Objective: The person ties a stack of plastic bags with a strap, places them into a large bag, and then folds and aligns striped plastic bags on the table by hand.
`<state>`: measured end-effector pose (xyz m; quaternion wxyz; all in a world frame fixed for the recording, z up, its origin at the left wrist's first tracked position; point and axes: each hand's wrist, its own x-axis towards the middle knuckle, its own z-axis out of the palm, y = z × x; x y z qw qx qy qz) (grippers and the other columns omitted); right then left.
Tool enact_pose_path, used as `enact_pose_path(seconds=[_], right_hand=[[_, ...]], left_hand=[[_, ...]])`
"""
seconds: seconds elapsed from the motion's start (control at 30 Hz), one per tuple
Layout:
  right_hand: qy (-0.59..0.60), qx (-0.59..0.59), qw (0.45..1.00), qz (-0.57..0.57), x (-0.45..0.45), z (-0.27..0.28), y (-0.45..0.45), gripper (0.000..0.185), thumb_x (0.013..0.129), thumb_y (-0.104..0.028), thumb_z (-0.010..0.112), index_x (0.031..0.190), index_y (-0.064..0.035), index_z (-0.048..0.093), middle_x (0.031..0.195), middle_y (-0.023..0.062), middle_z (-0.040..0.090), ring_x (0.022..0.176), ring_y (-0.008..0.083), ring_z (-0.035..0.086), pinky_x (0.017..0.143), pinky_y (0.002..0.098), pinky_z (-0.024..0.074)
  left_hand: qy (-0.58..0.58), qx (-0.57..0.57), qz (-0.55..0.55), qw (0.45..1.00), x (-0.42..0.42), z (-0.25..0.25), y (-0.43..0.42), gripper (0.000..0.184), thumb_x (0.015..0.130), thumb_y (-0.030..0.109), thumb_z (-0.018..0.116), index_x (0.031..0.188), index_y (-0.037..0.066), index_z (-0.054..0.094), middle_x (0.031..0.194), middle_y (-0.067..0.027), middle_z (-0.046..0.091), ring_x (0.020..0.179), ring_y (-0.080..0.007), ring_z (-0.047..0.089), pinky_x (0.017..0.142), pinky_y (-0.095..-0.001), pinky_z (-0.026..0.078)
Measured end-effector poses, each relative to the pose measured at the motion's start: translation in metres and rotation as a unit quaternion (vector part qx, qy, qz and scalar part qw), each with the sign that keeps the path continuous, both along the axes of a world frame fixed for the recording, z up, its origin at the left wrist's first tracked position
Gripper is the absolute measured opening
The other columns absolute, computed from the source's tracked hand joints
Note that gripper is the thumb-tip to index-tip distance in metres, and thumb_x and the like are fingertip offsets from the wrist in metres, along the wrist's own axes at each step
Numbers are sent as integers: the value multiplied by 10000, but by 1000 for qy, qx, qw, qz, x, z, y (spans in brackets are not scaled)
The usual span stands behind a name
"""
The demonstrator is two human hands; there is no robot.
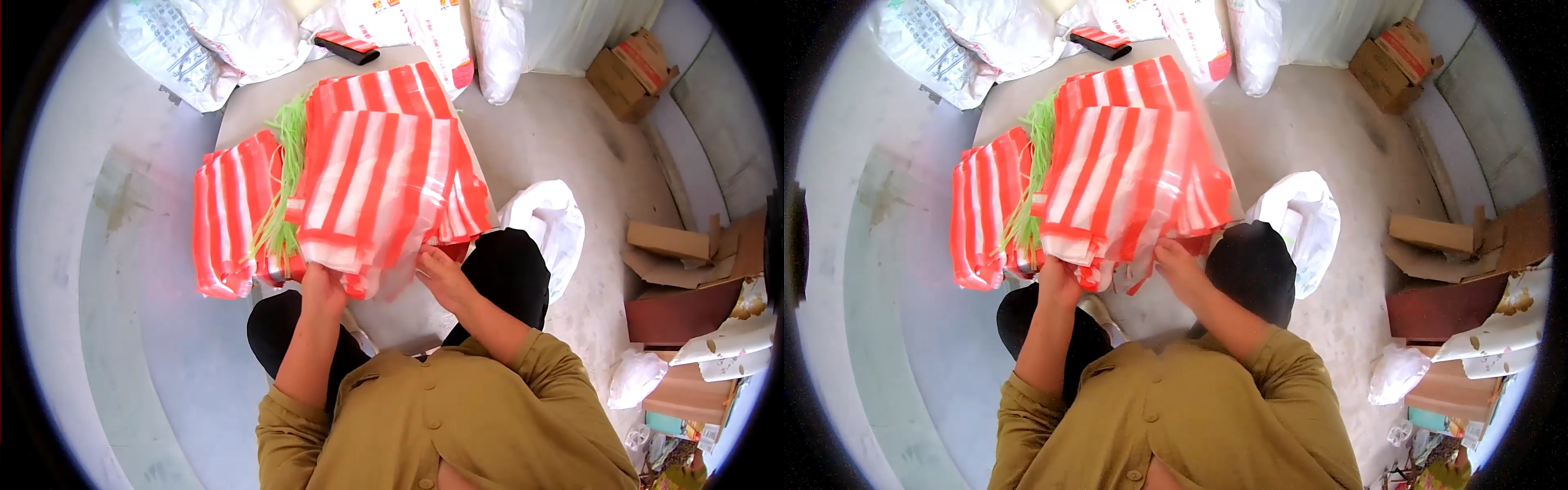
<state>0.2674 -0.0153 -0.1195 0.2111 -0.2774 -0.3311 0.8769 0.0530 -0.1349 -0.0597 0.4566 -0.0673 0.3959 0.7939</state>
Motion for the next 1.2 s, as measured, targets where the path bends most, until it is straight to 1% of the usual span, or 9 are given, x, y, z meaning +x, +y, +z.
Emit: enact_pose_path(seconds=[0.03,0.23,0.43,0.57,0.77,0.87,0.97,1.07,1.2], right_hand=[[22,3,1000,7,-4,-3,0,432,1001,-304,627,1375,-124,509,1359,26,577,1265,191,525,1090,389,386],[70,-95,992,-37,-2,-9,-12,443,979,-223,646,1381,-104,502,1344,50,592,1261,246,552,1081,452,432],[5,-81,996,-29,16,28,-10,490,946,-167,648,1400,-79,487,1315,96,610,1176,289,606,944,477,536],[92,-102,990,-15,27,14,-11,493,938,-126,631,1404,-63,484,1279,121,624,1141,290,621,910,480,551],[66,-20,997,-20,31,20,-21,442,927,-54,601,1359,-17,519,1249,124,645,1120,271,633,964,457,518],[11,47,999,-13,32,39,-24,405,917,-39,593,1317,8,545,1185,130,662,1053,272,654,924,441,525],[-9,102,994,-31,35,51,-24,374,915,-61,586,1280,17,558,1067,157,685,911,292,694,767,448,585],[24,76,995,-65,40,56,-23,391,910,-46,574,1296,10,547,1098,154,679,928,290,690,756,439,583],[53,19,995,-79,42,42,-18,444,914,-15,589,1352,-15,517,1224,108,642,1073,259,639,899,422,535]], left_hand=[[8,-13,8,1000,8,6,-1,444,1081,280,420,1425,3,466,1439,-145,538,1305,-291,541,1099,-466,461],[-9,-4,-10,1000,21,-4,-18,446,1076,256,410,1438,-2,450,1447,-155,526,1281,-295,555,1084,-476,474],[4,-32,-43,999,32,12,-25,438,1057,255,457,1419,8,466,1394,-141,564,1256,-268,568,1040,-450,502],[24,-36,-46,998,31,5,-31,438,1057,244,443,1417,-4,477,1402,-161,568,1245,-288,584,1050,-469,506],[25,-4,-10,1000,26,-7,-37,421,1021,179,528,1395,-9,485,1372,-147,597,1180,-260,631,1003,-422,533],[142,-16,-27,989,26,-17,-46,434,952,80,544,1374,-11,497,1370,-135,605,1161,-255,644,945,-393,549],[124,87,-58,987,22,-8,-53,476,881,24,505,1356,-7,512,1383,-132,601,1158,-255,645,905,-374,552],[-85,257,-98,958,1,-18,-72,432,908,45,488,1338,11,521,1339,-125,610,1207,-264,608,1051,-414,475],[-55,112,-43,991,2,3,-57,402,990,161,521,1371,33,519,1398,-113,593,1262,-264,576,1108,-431,424]])
